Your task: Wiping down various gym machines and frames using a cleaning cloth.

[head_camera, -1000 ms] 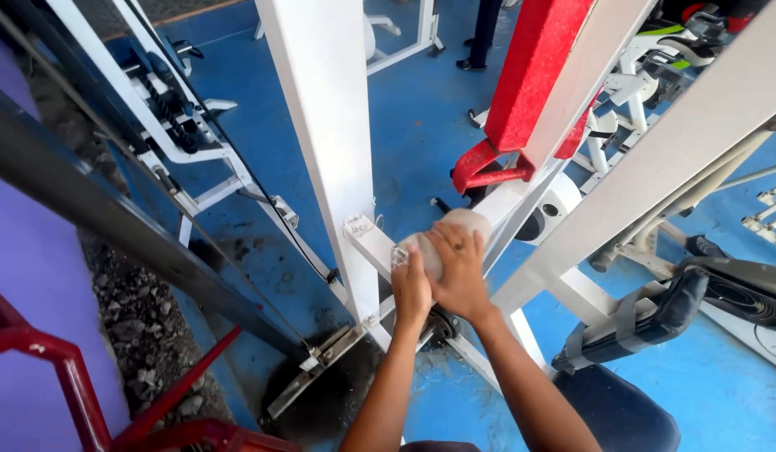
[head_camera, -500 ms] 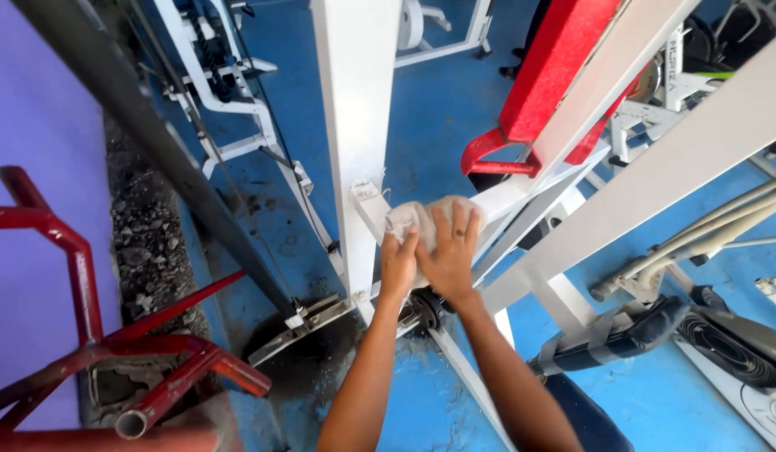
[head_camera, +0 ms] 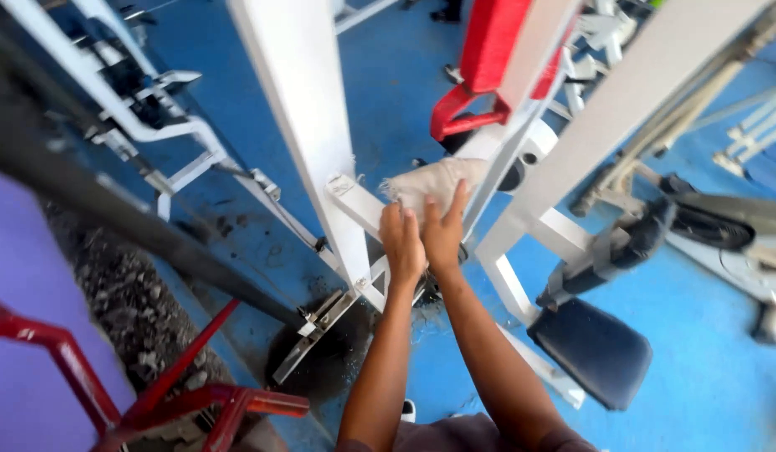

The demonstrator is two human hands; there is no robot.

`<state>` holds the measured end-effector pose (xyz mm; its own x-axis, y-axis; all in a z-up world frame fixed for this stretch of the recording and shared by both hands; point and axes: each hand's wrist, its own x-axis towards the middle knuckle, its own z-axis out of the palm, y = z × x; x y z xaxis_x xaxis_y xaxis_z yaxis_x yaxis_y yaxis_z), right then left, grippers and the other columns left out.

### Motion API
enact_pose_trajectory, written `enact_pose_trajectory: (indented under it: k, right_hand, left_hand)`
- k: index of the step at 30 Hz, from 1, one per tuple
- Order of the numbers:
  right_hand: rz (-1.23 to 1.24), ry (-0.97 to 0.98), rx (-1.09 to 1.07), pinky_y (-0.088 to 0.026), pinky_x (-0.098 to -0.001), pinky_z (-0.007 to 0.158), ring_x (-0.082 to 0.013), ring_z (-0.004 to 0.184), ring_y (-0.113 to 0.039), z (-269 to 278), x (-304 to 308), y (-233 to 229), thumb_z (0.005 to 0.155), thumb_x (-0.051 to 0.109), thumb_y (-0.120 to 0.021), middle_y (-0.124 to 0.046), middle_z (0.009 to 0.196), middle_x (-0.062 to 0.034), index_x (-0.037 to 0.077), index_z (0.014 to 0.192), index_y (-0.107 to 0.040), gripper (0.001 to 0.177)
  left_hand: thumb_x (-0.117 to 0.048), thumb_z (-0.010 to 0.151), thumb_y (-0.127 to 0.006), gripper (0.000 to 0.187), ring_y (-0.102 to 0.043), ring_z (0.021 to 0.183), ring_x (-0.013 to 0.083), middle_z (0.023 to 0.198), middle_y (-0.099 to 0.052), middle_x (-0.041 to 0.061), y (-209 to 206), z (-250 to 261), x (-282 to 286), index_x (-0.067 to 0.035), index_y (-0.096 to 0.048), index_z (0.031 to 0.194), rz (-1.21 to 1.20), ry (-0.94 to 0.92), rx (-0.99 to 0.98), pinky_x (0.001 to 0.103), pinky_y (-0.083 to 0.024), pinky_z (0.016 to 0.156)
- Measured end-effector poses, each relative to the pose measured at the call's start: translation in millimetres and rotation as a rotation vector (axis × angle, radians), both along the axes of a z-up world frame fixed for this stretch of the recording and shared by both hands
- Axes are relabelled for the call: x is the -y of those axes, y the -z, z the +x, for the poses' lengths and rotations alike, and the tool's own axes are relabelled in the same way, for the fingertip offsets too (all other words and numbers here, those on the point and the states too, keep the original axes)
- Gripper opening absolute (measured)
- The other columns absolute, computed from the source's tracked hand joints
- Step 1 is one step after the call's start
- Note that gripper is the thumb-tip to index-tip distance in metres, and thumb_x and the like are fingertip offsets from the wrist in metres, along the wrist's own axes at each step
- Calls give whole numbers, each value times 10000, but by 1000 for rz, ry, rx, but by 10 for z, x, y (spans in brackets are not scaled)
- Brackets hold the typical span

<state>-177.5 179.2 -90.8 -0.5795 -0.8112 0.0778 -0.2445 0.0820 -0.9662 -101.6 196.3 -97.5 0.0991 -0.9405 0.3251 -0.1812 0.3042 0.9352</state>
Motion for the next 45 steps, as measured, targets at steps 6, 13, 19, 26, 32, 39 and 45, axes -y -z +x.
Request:
enact_pose_trajectory:
  k: [6, 13, 19, 26, 32, 39, 45]
  right_hand:
    - [57, -128, -26, -324, -542, 1217, -411, 1468, -380, -429, -507, -260, 1058, 358, -489, -404, 1617, -162, 360, 1624, -297, 598]
    - [-286, -114, -123, -315, -594, 1197, -465, 1473, -356, -1233, -1611, -600, 1109, 214, -455, -416, 1590, -271, 193, 1636, -299, 549]
    - [-460, -91, -244, -317, -561, 1247, -360, 1514, -381, -2300, -2656, -921, 1138, 174, -467, -448, 1605, -203, 192, 1638, -319, 521]
    - [-479, -2, -191, -239, -579, 1276, -369, 1536, -323, -3537, -3848, -920, 1165, 252, -443, -388, 1632, -234, 144, 1647, -280, 521]
    - [-411, 53, -139, -234, -546, 1285, -352, 1556, -311, -4312, -4478, -892, 1171, 334, -385, -358, 1662, -192, 151, 1657, -244, 538]
    - [-380, -10, -29, -213, -539, 1280, -354, 1556, -254, -5216, -4404, -683, 1164, 386, -366, -319, 1669, -191, 190, 1654, -272, 536]
    - [-345, -107, 174, -252, -530, 1265, -338, 1543, -292, -6180, -4114, -504, 1110, 539, -377, -332, 1665, -170, 211, 1634, -309, 622]
  left_hand:
    - [-297, 1037, -551, 303, -356, 1423, 471, 1454, -444, 232, -281, -240, -364, -28, -586, 1173, -118, -119, 241, 606, -225, 1159]
    - [-343, 1024, -619, 533, -290, 1518, 388, 1581, -373, 248, -709, -1012, -1173, -36, -489, 1440, 208, 416, -340, 529, -212, 1236]
    - [-74, 871, -785, 376, -710, 1023, 200, 1112, -739, 131, -748, -2243, -1911, -21, -647, 1217, 360, 680, -840, 426, -594, 884]
    - [-73, 859, -801, 345, -749, 964, 202, 1068, -761, 125, -707, -3624, -2986, -31, -702, 1187, 462, 800, -885, 420, -629, 829]
    - [-94, 805, -871, 328, -756, 851, 257, 936, -753, 161, -865, -4348, -3563, -15, -694, 1070, 669, 825, -925, 466, -620, 788]
    - [-54, 816, -832, 347, -754, 920, 290, 997, -754, 183, -748, -4983, -3471, -8, -715, 1139, 674, 831, -931, 503, -623, 848]
    - [-96, 869, -782, 355, -742, 1021, 339, 1119, -752, 191, -347, -5737, -3088, -33, -705, 1211, 743, 845, -1003, 567, -599, 926]
